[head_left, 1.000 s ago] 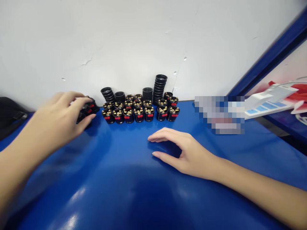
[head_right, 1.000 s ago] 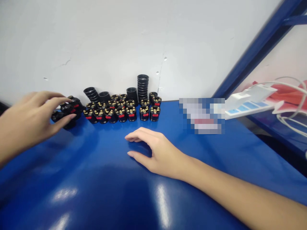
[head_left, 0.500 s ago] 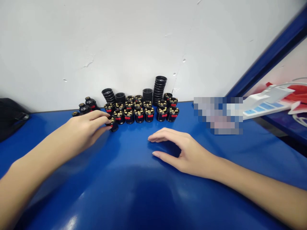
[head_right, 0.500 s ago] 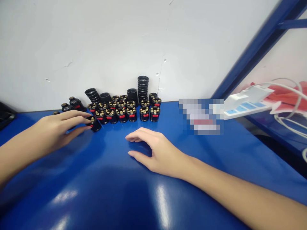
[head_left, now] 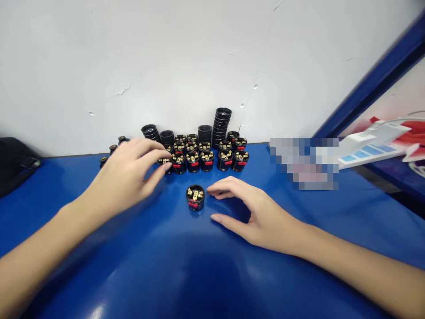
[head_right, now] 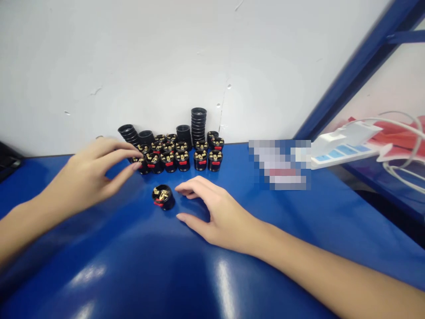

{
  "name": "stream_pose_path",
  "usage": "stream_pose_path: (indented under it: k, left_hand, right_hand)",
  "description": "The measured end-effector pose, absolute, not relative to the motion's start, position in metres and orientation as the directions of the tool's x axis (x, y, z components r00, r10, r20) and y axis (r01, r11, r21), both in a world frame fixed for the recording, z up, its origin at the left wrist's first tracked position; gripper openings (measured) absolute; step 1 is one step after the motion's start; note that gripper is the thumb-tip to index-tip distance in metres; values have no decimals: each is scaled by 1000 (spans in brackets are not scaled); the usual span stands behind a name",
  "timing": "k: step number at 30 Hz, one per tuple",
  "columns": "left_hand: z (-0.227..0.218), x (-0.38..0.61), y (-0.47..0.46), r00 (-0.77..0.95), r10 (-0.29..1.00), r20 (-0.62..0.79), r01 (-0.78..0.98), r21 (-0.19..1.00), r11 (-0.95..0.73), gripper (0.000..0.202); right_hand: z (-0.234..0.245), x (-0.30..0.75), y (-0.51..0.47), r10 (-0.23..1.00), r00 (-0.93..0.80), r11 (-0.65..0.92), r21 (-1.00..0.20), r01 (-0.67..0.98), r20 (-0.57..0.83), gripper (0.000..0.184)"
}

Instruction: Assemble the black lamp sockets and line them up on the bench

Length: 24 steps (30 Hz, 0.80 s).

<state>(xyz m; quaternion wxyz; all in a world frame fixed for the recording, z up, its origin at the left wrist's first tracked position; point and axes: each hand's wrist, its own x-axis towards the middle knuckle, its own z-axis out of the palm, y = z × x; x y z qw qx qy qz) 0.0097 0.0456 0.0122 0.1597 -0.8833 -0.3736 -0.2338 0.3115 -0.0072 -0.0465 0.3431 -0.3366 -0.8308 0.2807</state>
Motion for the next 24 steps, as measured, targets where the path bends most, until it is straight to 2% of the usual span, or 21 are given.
stream_pose_path:
  k: [4, 7, 12, 18, 20, 24]
  left_hand:
    - [18, 7, 87, 621, 577, 531, 781, -359, -510, 26]
    - [16, 8, 118, 650, 549, 526, 760, -428, -489, 27]
    - [8, 12, 142, 621, 554, 555, 782, -387, -489, 31]
    - [23, 17, 118, 629, 513, 583, 771, -385, -507, 28]
    - [29, 23, 98, 646, 468, 603, 737, -333, -589, 22]
    - [26, 41, 51, 718, 403, 568, 557, -121, -822, 15]
  right_hand:
    - [-46, 311, -7, 754, -541, 608, -708, 360, 373, 43]
    - [-46, 312, -7, 756, -543, 603, -711, 362, 366, 44]
    - [-46, 313, -8, 752, -546, 609, -707, 359, 370, 43]
    - [-50, 312, -8, 771, -521, 586, -728, 356, 366, 46]
    - [-51, 311, -9, 789, -491, 565, -750, 345, 369, 50]
    - [-51, 307, -11, 818, -406, 539, -789, 295, 407, 59]
